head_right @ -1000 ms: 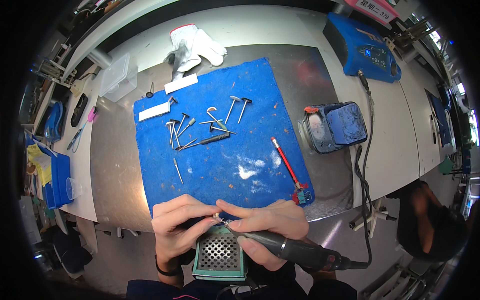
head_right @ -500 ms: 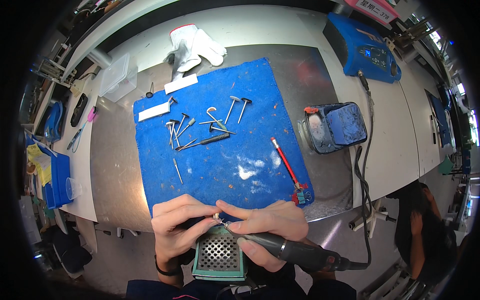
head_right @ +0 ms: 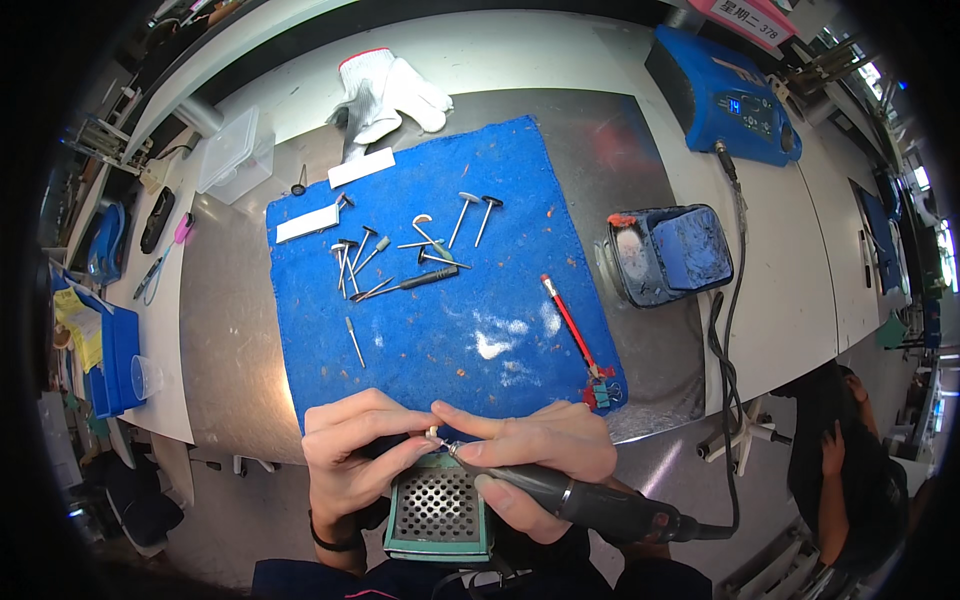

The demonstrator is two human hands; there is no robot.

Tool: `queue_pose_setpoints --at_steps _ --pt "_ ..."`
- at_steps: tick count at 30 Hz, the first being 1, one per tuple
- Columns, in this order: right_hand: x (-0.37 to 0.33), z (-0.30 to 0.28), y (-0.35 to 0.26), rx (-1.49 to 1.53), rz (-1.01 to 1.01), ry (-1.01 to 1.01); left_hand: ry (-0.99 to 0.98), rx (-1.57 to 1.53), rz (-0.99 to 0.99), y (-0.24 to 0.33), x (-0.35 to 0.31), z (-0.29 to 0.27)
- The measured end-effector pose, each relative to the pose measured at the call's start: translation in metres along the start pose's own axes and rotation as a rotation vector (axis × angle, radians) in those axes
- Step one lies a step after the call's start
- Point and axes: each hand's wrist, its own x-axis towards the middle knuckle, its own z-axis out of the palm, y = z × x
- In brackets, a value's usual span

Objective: Grind and polish small metal parts using a handheld rotary tool.

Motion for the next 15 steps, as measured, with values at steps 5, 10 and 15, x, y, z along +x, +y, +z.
queue_pose_setpoints --at_steps 5,10,15 --pt "-0.0010 0.0000 0.0000 0.002 0.021 0.006 0.011 0.003 0.009 -0.0006 0.0000 0.0010" --pt "0.0017 -0.0009 -0.0012 0.000 -0.013 -0.012 0.003 0.002 0.006 -0.0009 0.0001 0.0001" --pt "-0.0013 -0.0001 -0.0036 0.010 0.058 0.009 0.002 0.007 0.003 -0.0006 -0.0003 -0.0006"
